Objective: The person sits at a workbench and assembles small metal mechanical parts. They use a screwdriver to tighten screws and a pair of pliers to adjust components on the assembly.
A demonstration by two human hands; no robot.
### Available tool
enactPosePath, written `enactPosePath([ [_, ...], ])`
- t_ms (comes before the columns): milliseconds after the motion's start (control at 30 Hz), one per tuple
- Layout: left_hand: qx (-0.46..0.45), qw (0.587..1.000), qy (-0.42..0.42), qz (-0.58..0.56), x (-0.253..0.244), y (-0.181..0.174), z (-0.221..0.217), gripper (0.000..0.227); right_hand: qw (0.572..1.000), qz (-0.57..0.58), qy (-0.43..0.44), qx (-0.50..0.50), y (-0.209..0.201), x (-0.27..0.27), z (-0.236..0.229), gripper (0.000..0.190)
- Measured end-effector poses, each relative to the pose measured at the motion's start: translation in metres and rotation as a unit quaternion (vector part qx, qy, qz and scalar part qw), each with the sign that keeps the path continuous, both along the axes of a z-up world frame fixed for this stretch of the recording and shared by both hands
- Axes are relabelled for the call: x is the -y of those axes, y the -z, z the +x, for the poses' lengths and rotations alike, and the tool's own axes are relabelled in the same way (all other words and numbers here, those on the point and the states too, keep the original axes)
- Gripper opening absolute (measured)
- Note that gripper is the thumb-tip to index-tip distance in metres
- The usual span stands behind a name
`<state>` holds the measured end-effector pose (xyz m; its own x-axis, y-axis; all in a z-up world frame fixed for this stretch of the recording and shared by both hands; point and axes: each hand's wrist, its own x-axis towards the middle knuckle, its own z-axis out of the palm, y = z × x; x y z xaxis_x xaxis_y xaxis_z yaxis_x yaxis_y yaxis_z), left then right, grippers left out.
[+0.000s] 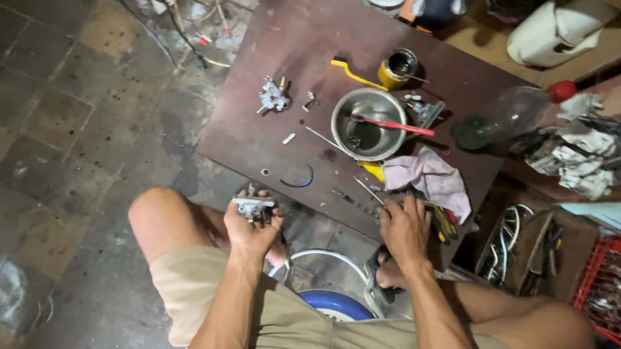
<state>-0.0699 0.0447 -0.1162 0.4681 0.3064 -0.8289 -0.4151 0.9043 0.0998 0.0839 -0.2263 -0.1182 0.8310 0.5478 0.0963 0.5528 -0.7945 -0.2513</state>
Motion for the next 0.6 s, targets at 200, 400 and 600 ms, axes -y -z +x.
enactPosePath([
  [200,-0.024,1.0,0.01,0.015,-0.003,0.008,-0.005,0.02,0.98,0.105,0.167,-0.016,-0.013,0.001,0.051,0.071],
  [400,-0.05,0.999,0.004,0.013,-0.01,0.027,-0.009,0.018,0.974,0.162,0.153,-0.031,0.079,0.055,0.121,0.013],
  [600,-0.062,0.998,0.004,0.008,-0.009,0.028,-0.008,0.02,0.512,0.758,0.291,-0.281,0.079,0.108,0.147,0.04],
])
